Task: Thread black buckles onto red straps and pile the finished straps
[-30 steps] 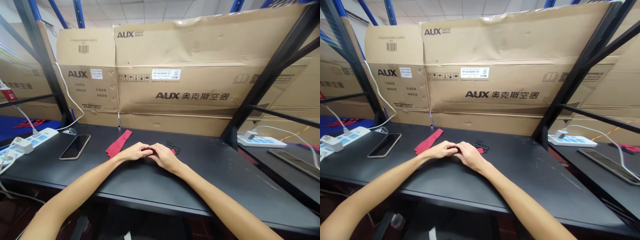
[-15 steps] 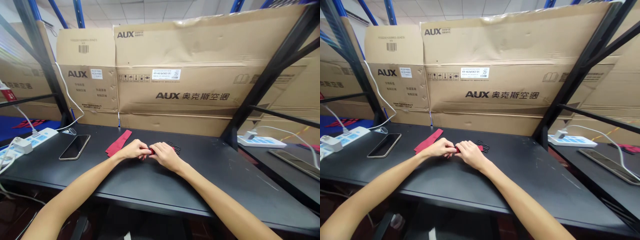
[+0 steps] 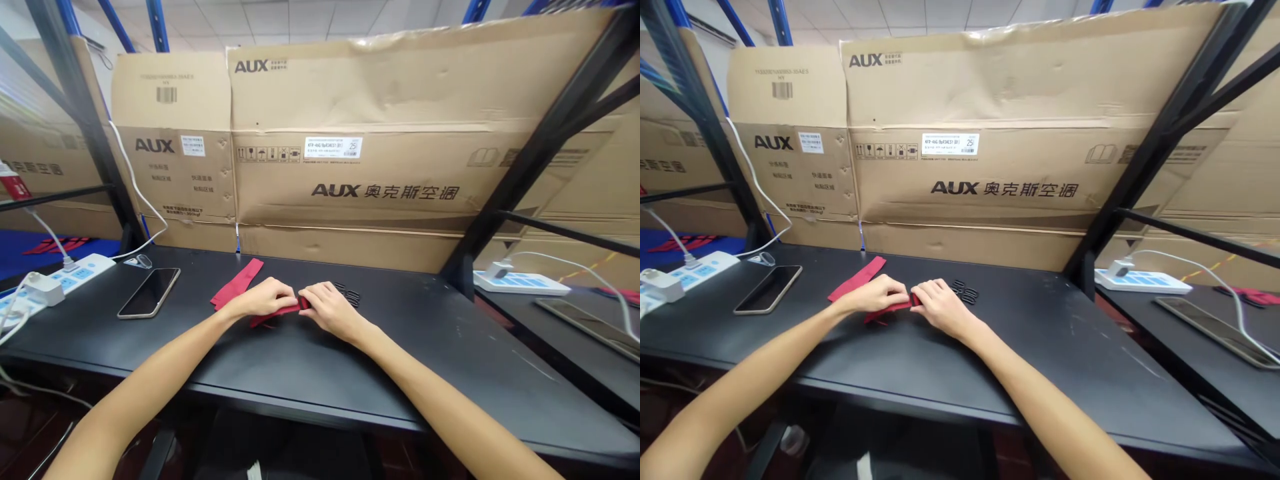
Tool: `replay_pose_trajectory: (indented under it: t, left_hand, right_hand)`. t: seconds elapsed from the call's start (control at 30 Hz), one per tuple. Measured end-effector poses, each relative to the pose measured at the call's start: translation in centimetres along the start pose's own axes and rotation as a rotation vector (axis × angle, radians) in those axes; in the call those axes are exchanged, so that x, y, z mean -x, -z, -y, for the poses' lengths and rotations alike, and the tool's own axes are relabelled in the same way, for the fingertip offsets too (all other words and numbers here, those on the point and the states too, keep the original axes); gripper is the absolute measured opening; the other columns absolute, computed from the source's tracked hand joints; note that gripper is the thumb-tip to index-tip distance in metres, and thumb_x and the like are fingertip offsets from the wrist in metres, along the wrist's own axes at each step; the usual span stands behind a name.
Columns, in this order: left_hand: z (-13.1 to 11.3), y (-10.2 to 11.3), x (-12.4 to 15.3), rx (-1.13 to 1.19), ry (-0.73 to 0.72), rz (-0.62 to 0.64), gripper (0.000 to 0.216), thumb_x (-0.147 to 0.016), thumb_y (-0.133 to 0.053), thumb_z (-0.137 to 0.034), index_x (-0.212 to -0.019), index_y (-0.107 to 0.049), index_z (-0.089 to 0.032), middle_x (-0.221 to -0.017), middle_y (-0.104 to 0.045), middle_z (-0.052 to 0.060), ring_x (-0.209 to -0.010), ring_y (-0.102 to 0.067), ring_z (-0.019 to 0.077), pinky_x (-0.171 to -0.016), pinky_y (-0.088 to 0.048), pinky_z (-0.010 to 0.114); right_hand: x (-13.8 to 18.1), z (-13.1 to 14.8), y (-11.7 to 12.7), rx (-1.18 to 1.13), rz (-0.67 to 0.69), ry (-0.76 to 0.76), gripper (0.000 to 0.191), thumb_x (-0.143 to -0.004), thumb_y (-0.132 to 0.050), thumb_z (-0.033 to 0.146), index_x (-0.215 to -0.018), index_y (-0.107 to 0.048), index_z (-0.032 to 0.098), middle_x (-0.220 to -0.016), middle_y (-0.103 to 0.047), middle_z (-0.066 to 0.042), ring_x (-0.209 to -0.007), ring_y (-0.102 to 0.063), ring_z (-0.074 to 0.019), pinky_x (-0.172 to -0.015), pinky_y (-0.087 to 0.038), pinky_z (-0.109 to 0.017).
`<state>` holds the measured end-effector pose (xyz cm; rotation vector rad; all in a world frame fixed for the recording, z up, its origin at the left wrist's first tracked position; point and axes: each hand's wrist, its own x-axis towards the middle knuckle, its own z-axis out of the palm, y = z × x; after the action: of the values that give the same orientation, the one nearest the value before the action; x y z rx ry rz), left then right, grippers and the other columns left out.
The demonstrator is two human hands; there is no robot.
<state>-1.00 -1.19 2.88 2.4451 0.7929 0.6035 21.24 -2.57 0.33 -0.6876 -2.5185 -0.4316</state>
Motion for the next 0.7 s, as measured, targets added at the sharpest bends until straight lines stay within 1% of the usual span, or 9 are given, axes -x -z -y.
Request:
replay_pose_trajectory:
  t: [0.07, 0.17, 0.27, 0.33, 0.37, 0.43, 0.5, 0.6, 0.7]
  left_hand:
    - [0.4, 1.1, 0.3, 0.016, 0.065, -0.026, 0.035, -0.084, -0.047, -0.041, -0.069, -0.063, -0.013, -0.062, -0.06, 0.0, -0.057, -0.048, 0.01, -0.057, -0.035, 0.021]
    - [2.2, 3.5, 1.4, 0.0, 0.192, -0.066, 0.038, -0.082, -0.048, -0.044, -0.063, -0.059, -0.013, -0.057, -0.057, -0.001, -0.051, -0.045, 0.0093, -0.053, -0.033, 0.021]
    - [4.7, 5.3, 2.2, -0.162, 0.384, -0.208, 0.041, -0.081, -0.048, -0.046, -0.058, -0.056, -0.014, -0.049, -0.049, -0.002, -0.045, -0.04, 0.0085, -0.048, -0.028, 0.021]
    - [6.0, 5.7, 2.4, -0.284, 0.535, -0.212, 0.039, -0.081, -0.049, -0.045, -0.059, -0.057, -0.014, -0.051, -0.051, -0.001, -0.047, -0.045, 0.0105, -0.05, -0.031, 0.022]
    - [6.5, 5.7, 2.5, -0.329, 0.619, -0.18, 0.038, -0.081, -0.049, -0.045, -0.061, -0.058, -0.013, -0.052, -0.054, 0.001, -0.049, -0.05, 0.0122, -0.052, -0.034, 0.022]
    - [6.9, 5.4, 2.4, -0.435, 0.777, -0.119, 0.037, -0.081, -0.05, -0.046, -0.07, -0.061, -0.013, -0.063, -0.062, 0.007, -0.06, -0.059, 0.0177, -0.059, -0.04, 0.025]
    - [6.9, 4.9, 2.3, -0.567, 0.868, -0.095, 0.04, -0.079, -0.052, -0.052, -0.083, -0.063, -0.013, -0.086, -0.066, 0.014, -0.08, -0.064, 0.0251, -0.07, -0.045, 0.029]
    - [6.6, 4.2, 2.3, -0.716, 0.879, -0.1, 0.058, -0.074, -0.052, -0.063, -0.104, -0.059, -0.014, -0.115, -0.058, 0.019, -0.107, -0.055, 0.0329, -0.084, -0.044, 0.037]
    - [6.6, 3.5, 2.2, -0.744, 0.88, -0.064, 0.067, -0.072, -0.055, -0.063, -0.115, -0.053, -0.013, -0.12, -0.054, 0.02, -0.112, -0.051, 0.0353, -0.088, -0.043, 0.042]
  right_hand:
    - [0.3, -1.1, 0.2, 0.001, -0.036, -0.083, 0.027, -0.091, -0.047, 0.033, -0.11, -0.054, 0.016, -0.103, -0.061, -0.014, -0.094, -0.054, -0.0266, -0.083, -0.04, -0.042]
    - [1.4, -3.2, 0.5, 0.022, -0.066, -0.208, 0.026, -0.09, -0.048, 0.034, -0.108, -0.055, 0.017, -0.105, -0.06, -0.014, -0.095, -0.052, -0.0272, -0.082, -0.04, -0.042]
    - [2.5, -4.6, 0.3, 0.031, -0.015, -0.289, 0.026, -0.09, -0.047, 0.036, -0.105, -0.056, 0.017, -0.105, -0.059, -0.013, -0.094, -0.052, -0.0265, -0.08, -0.04, -0.041]
    - [2.8, -4.9, 0.0, 0.03, 0.028, -0.323, 0.026, -0.09, -0.045, 0.037, -0.103, -0.057, 0.017, -0.105, -0.06, -0.013, -0.095, -0.052, -0.026, -0.08, -0.04, -0.04]
    - [2.9, -4.9, -0.2, 0.031, 0.048, -0.338, 0.026, -0.09, -0.044, 0.037, -0.102, -0.058, 0.018, -0.105, -0.059, -0.013, -0.096, -0.051, -0.0259, -0.08, -0.04, -0.04]
    - [2.9, -4.8, -0.5, 0.045, 0.088, -0.366, 0.029, -0.091, -0.042, 0.037, -0.102, -0.059, 0.017, -0.107, -0.059, -0.013, -0.099, -0.05, -0.026, -0.082, -0.04, -0.041]
    - [2.8, -4.7, -0.7, 0.069, 0.137, -0.395, 0.032, -0.091, -0.039, 0.038, -0.103, -0.06, 0.017, -0.11, -0.058, -0.013, -0.102, -0.048, -0.0264, -0.084, -0.039, -0.041]
    - [2.9, -4.4, -0.8, 0.106, 0.21, -0.449, 0.039, -0.092, -0.033, 0.041, -0.11, -0.059, 0.017, -0.117, -0.055, -0.014, -0.108, -0.045, -0.0281, -0.087, -0.037, -0.043]
    - [3.1, -4.1, -0.9, 0.099, 0.263, -0.513, 0.047, -0.092, -0.03, 0.047, -0.125, -0.051, 0.022, -0.13, -0.047, -0.013, -0.118, -0.038, -0.0318, -0.092, -0.034, -0.048]
